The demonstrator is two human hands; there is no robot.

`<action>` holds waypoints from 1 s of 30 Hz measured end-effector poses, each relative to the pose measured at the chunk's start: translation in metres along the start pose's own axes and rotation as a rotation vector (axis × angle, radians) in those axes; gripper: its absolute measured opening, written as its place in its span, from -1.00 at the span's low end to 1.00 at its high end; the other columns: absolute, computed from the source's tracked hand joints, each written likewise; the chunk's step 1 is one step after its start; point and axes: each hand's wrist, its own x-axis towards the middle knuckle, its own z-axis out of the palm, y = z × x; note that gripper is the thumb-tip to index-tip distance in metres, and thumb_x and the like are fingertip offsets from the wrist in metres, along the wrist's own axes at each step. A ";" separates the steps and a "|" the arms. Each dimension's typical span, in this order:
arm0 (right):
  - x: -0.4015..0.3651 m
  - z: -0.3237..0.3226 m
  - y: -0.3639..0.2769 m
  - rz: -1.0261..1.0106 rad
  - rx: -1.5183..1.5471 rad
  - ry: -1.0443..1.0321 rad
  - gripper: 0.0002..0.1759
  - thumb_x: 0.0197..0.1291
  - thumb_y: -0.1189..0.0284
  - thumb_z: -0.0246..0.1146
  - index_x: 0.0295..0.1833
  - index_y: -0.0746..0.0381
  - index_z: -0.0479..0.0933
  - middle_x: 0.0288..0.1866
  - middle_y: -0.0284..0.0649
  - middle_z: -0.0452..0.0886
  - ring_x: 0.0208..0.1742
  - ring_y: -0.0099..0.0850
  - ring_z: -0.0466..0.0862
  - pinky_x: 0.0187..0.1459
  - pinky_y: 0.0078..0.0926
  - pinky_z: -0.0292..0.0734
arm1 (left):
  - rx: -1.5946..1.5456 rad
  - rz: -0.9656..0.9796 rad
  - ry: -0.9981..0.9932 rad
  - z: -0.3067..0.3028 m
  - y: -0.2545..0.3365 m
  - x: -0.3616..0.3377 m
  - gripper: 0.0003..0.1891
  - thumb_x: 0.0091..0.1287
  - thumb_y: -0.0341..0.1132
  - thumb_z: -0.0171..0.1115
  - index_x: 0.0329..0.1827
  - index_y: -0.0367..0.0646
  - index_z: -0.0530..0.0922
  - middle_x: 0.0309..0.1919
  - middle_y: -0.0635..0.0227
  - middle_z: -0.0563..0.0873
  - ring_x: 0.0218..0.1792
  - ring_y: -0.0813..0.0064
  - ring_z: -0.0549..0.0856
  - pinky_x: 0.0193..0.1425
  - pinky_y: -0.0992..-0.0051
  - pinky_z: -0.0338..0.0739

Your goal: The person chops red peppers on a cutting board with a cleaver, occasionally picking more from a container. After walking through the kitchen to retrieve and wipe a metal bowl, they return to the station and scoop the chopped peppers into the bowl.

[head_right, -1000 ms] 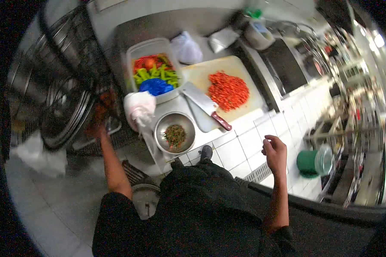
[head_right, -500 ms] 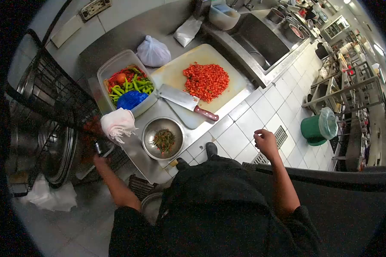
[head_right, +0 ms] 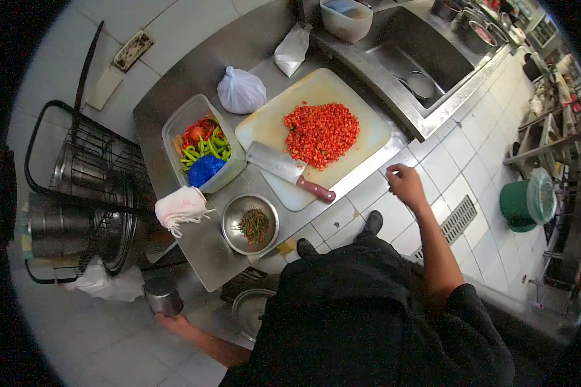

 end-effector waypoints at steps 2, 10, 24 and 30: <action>0.036 -0.024 0.025 -0.034 0.129 0.015 -0.76 0.22 0.43 0.18 -0.11 0.38 0.56 -0.53 -0.22 0.59 -0.59 -0.52 0.57 -0.54 -0.53 0.48 | -0.441 -0.085 0.192 0.005 0.077 -0.041 -0.59 0.39 -0.24 0.08 0.13 -0.43 0.43 0.06 0.07 0.50 0.06 0.18 0.51 0.19 0.25 0.38; 0.102 -0.169 0.067 -0.035 0.273 0.130 -0.73 0.22 0.42 0.19 -0.08 0.40 0.56 -0.50 -0.18 0.61 -0.53 -0.48 0.61 -0.45 -0.52 0.52 | -0.592 0.093 -1.027 0.176 0.210 -0.242 -0.80 0.38 -0.30 0.12 -0.08 -0.25 0.53 -0.24 0.38 0.62 -0.16 0.51 0.56 -0.04 0.43 0.45; 0.097 -0.391 0.047 -0.404 0.044 0.100 -0.41 0.13 0.32 0.35 0.27 0.21 0.38 0.16 -0.12 0.46 -0.24 -0.36 0.60 -0.16 -0.44 0.56 | -0.121 0.496 -2.043 0.426 0.280 -0.704 -0.87 0.21 -0.47 0.27 -0.21 -0.32 0.66 -0.43 0.46 0.65 -0.37 0.73 0.54 -0.30 0.63 0.43; 0.133 -0.472 0.074 -0.284 0.043 -0.084 -0.51 0.17 0.17 0.31 0.10 0.27 0.52 -0.11 -0.03 0.62 -0.24 -0.25 0.62 -0.14 -0.35 0.52 | -0.268 0.346 -2.340 0.481 0.306 -0.827 -0.53 0.13 -0.56 0.35 0.14 -0.30 0.49 -0.46 0.46 0.63 -0.38 0.73 0.57 -0.26 0.67 0.47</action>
